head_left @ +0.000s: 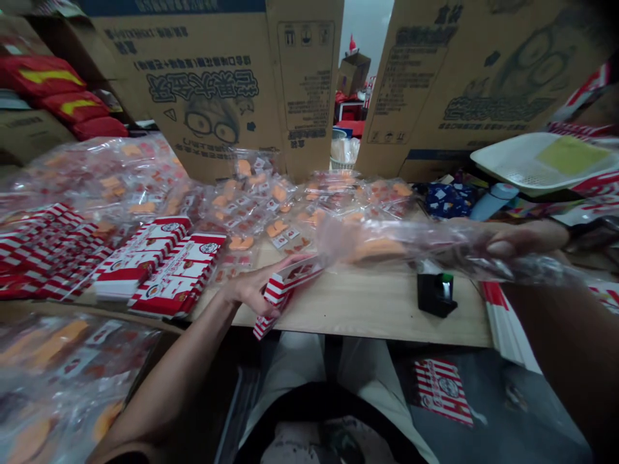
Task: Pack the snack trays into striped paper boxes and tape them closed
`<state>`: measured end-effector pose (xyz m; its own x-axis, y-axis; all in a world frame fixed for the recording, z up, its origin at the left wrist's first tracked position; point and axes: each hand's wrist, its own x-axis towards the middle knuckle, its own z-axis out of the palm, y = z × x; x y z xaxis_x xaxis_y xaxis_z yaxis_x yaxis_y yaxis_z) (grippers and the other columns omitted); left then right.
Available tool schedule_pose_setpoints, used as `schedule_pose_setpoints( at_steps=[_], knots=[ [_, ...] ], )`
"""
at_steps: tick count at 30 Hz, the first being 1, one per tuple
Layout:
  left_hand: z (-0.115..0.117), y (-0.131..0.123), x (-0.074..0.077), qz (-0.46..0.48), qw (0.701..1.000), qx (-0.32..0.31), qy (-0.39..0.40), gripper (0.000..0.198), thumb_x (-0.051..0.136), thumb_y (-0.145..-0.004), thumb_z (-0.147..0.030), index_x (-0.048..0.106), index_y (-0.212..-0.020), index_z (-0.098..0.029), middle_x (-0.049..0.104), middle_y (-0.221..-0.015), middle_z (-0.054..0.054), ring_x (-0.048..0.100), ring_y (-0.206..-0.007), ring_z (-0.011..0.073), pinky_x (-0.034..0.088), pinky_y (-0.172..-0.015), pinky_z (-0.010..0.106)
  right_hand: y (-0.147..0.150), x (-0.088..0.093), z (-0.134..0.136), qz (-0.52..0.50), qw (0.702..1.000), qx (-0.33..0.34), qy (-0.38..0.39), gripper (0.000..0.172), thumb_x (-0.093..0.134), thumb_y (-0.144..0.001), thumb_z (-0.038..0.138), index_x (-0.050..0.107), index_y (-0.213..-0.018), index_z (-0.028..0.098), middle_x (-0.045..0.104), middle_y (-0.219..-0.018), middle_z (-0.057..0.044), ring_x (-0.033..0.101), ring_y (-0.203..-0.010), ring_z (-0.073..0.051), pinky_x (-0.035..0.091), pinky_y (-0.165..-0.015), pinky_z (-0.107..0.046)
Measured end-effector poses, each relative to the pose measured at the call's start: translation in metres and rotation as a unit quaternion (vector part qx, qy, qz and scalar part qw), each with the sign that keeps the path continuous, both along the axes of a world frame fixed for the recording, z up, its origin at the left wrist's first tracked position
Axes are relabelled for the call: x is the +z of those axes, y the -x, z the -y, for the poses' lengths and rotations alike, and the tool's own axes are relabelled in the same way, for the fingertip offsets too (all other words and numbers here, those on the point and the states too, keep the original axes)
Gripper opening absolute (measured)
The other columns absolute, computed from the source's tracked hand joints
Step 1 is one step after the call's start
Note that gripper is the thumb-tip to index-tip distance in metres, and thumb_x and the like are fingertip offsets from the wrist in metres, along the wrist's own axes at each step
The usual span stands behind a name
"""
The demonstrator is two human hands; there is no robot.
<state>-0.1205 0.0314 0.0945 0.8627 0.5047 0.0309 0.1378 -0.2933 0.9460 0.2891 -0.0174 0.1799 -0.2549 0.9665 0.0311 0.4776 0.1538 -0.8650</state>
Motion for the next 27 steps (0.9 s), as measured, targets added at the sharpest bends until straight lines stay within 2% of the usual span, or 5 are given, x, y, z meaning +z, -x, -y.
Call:
schedule_pose_setpoints(
  at_steps=[5, 12, 20, 24, 27],
  knots=[
    [0.003, -0.013, -0.009, -0.018, 0.991, 0.102, 0.088, 0.034, 0.078, -0.073, -0.040, 0.065, -0.090, -0.013, 0.065, -0.073, 0.001, 0.059, -0.066, 0.0146, 0.050, -0.061, 0.023, 0.014, -0.003, -0.012, -0.171, 0.948, 0.175, 0.202, 0.044, 0.069, -0.071, 0.041, 0.075, -0.112, 0.024, 0.072, -0.123, -0.005, 0.057, -0.129, -0.030, 0.026, -0.123, -0.041],
    [0.014, -0.018, 0.005, 0.013, 0.981, 0.194, -0.014, 0.039, 0.077, -0.081, -0.035, 0.058, -0.110, -0.017, 0.070, -0.095, 0.004, 0.065, -0.082, 0.0176, 0.054, -0.071, 0.025, 0.021, 0.012, -0.021, -0.155, 0.938, 0.223, 0.214, 0.054, 0.070, -0.077, 0.044, 0.069, -0.125, 0.019, 0.065, -0.136, -0.011, 0.050, -0.137, -0.031, 0.027, -0.122, -0.039],
    [0.014, -0.022, -0.001, 0.036, 0.989, 0.141, -0.035, 0.032, 0.070, -0.087, -0.037, 0.062, -0.110, -0.017, 0.070, -0.093, 0.004, 0.065, -0.078, 0.0173, 0.053, -0.070, 0.026, 0.019, 0.022, -0.022, -0.183, 0.946, 0.170, 0.208, 0.043, 0.071, -0.072, 0.049, 0.077, -0.106, 0.022, 0.074, -0.117, -0.010, 0.062, -0.122, -0.031, 0.042, -0.111, -0.041],
    [0.014, -0.025, -0.005, 0.084, 0.974, 0.203, -0.056, 0.044, 0.069, -0.085, -0.053, 0.061, -0.107, -0.016, 0.068, -0.089, 0.005, 0.064, -0.080, 0.0201, 0.053, -0.072, 0.028, 0.022, 0.020, -0.012, -0.101, 0.965, 0.136, 0.202, 0.039, 0.075, -0.074, 0.047, 0.080, -0.105, 0.023, 0.070, -0.127, -0.011, 0.053, -0.135, -0.032, 0.034, -0.118, -0.037],
    [0.014, -0.032, -0.011, 0.074, 0.944, 0.279, -0.161, 0.047, 0.049, -0.095, -0.060, 0.056, -0.076, -0.018, 0.058, -0.069, 0.001, 0.054, -0.066, 0.0160, 0.045, -0.064, 0.027, 0.031, 0.020, -0.002, -0.063, 0.963, 0.109, 0.237, 0.033, 0.068, -0.085, 0.045, 0.079, -0.108, 0.024, 0.072, -0.123, -0.010, 0.055, -0.132, -0.029, 0.034, -0.119, -0.037]
  ],
)
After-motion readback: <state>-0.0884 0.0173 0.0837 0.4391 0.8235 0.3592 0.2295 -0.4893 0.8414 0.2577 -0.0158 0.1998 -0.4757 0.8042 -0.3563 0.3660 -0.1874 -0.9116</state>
